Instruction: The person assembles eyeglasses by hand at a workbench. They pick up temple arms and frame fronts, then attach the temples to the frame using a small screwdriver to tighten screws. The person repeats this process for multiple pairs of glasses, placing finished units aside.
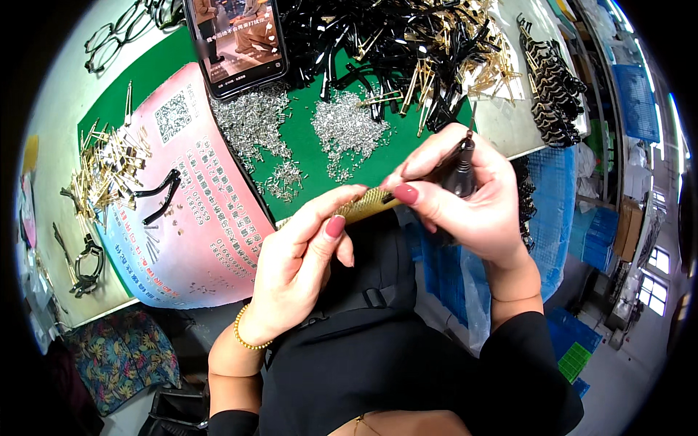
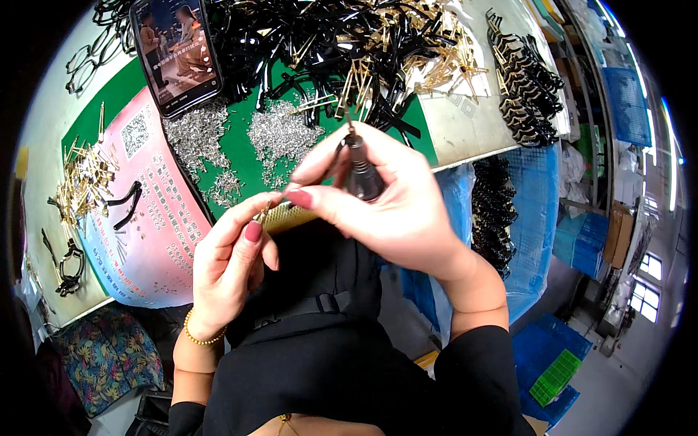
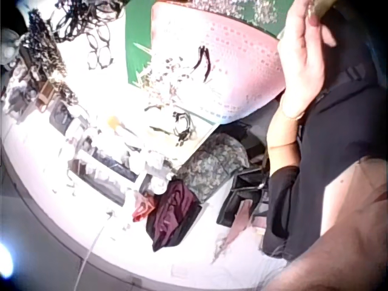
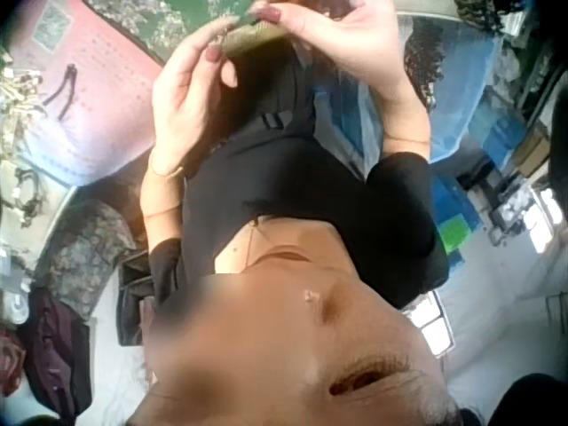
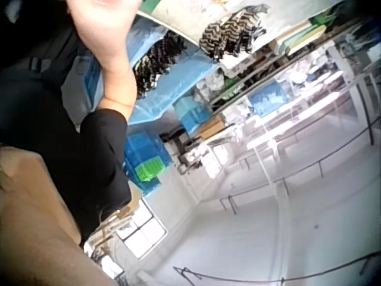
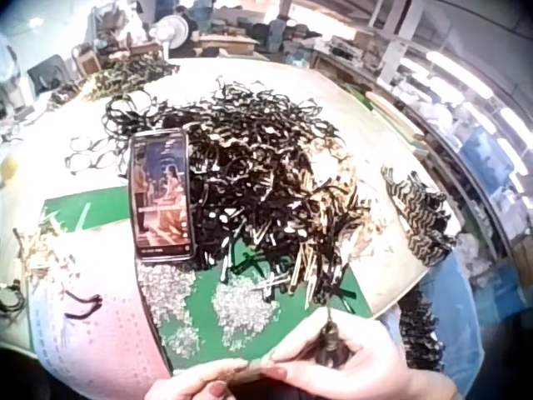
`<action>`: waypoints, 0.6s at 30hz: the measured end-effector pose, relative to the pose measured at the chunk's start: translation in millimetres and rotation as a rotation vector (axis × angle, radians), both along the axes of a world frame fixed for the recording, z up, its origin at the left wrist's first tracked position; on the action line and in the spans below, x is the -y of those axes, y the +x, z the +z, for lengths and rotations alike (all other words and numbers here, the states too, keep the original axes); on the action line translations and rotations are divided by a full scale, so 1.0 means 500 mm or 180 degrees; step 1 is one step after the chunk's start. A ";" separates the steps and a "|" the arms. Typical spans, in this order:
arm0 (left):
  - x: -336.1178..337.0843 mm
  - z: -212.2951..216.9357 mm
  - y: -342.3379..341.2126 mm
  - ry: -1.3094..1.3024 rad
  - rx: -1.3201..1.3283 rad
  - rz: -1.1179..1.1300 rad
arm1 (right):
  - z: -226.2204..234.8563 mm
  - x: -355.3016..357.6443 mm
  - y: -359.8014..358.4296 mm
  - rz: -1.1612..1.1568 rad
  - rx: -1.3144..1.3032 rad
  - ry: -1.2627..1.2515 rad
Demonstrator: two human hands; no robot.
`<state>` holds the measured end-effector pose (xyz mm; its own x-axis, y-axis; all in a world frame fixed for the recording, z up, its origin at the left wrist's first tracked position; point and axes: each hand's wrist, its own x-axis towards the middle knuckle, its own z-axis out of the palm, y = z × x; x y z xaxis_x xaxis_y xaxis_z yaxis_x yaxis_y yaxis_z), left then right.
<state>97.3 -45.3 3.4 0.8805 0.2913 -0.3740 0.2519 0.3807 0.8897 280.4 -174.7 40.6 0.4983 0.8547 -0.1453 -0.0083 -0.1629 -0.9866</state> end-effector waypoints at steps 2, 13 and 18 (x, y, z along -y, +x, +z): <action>0.005 -0.008 -0.006 -0.0082 0.0160 0.0021 | 0.001 -0.008 -0.022 -0.0188 -0.0587 -0.0033; 0.008 -0.018 -0.034 -0.0502 0.0304 -0.0016 | -0.027 -0.019 -0.031 0.0000 -0.0787 0.0322; 0.007 -0.021 -0.035 -0.0411 0.0286 -0.0018 | -0.015 -0.012 -0.024 0.0111 -0.0969 -0.0015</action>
